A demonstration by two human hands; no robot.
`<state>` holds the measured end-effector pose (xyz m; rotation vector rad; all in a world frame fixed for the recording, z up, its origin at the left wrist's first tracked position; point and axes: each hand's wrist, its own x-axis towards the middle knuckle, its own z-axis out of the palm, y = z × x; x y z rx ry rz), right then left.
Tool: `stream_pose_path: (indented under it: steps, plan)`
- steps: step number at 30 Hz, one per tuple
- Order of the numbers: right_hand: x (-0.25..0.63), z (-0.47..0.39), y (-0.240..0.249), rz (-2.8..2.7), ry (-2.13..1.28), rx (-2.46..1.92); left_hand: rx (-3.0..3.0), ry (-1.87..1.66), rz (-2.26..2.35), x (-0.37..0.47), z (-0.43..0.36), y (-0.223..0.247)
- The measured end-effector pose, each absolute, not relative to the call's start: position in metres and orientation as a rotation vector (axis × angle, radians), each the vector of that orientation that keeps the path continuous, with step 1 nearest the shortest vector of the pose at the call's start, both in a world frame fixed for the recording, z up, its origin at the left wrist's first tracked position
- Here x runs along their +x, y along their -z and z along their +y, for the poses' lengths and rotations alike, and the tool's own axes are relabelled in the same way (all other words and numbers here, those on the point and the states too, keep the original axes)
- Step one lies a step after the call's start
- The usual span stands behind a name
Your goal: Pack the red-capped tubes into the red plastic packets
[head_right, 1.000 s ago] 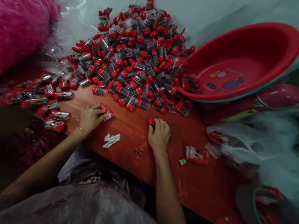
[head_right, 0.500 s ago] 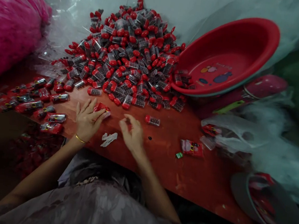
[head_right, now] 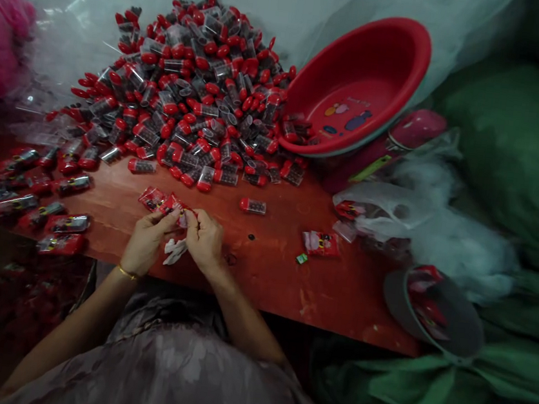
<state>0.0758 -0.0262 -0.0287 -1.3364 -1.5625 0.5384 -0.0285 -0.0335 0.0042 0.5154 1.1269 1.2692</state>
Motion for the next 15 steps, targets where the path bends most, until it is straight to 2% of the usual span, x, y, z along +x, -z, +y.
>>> stream_pose_path:
  steps: [4, 9, 13, 15]
  plan:
    - [0.078, -0.027, 0.032, -1.613, -0.51, -1.319, 0.349, -1.148, 1.092, -0.024, -0.028, -0.005]
    - [0.114, -0.018, 0.024, -1.771, -0.515, -1.233, 0.318, -1.195, 1.096, -0.026, -0.018, -0.005]
    - [0.186, 0.002, 0.027, -2.059, -0.184, -1.596, 0.282, -1.139, 1.073, -0.028, -0.016, -0.01]
    - [0.217, 0.012, 0.037, -2.146, -0.123, -1.76, 0.256, -1.089, 1.051, -0.027, -0.018, -0.013]
